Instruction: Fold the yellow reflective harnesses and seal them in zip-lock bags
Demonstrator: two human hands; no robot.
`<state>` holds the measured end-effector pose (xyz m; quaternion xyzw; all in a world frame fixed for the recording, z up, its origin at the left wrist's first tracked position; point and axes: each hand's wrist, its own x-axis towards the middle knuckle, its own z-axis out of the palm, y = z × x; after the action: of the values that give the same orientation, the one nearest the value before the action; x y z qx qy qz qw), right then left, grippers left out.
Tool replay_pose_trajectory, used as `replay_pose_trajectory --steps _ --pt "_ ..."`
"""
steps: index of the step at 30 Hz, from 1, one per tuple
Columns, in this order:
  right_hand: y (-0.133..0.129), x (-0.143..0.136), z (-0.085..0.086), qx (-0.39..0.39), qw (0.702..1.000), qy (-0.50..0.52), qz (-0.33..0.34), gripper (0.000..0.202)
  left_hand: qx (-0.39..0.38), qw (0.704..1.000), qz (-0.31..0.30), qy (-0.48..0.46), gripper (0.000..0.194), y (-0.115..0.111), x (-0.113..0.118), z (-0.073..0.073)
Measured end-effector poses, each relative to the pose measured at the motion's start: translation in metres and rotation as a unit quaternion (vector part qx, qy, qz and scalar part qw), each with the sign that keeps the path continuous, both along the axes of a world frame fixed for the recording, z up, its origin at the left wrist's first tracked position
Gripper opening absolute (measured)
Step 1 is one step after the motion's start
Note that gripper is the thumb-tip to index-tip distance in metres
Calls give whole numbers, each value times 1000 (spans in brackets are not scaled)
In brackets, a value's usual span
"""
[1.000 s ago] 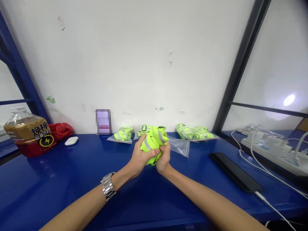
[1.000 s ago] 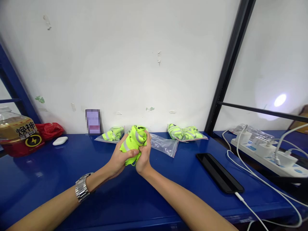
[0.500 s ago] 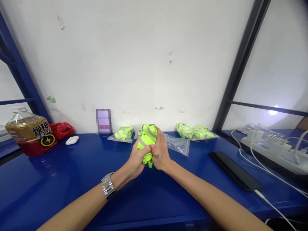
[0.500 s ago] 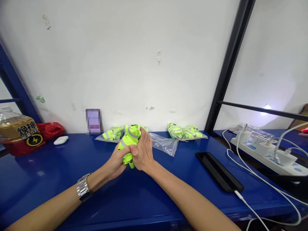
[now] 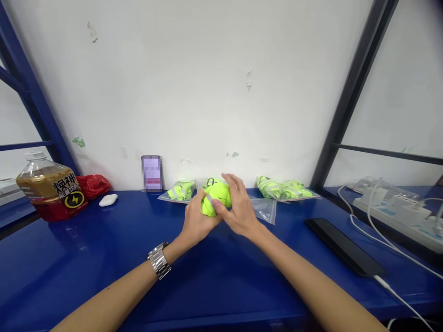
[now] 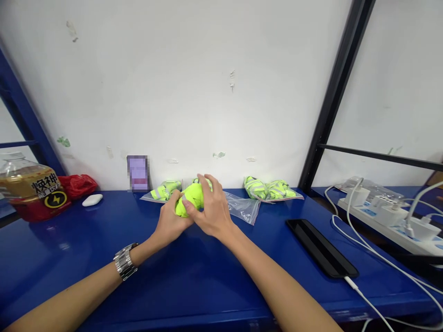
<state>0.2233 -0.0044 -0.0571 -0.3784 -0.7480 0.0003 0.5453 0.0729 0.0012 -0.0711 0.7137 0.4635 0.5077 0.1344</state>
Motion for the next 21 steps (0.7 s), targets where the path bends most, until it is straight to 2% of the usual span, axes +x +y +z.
replay_pose_trajectory --steps 2,3,6,9,11,14,19,21 --pt "1 -3 -1 -60 997 47 18 43 10 999 15 37 40 -3 1 -2" --pt "3 -5 -3 -89 992 88 30 38 17 999 22 46 39 -4 2 -3" --pt "8 -13 -12 -140 960 231 79 39 43 997 33 57 41 -5 3 -5" --pt "13 -21 -20 -156 913 352 135 44 68 996 35 55 47 -6 3 -7" --pt "15 -25 -25 -161 888 405 148 45 66 996 20 52 48 -8 4 -8" --pt "15 -26 -28 -154 875 440 129 45 48 998 -18 44 45 -11 5 -9" --pt "7 -23 -29 -156 880 441 80 46 17 997 -73 7 52 -15 7 -9" --pt "5 -24 -29 -159 881 438 84 47 14 996 -86 -15 53 -16 7 -10"
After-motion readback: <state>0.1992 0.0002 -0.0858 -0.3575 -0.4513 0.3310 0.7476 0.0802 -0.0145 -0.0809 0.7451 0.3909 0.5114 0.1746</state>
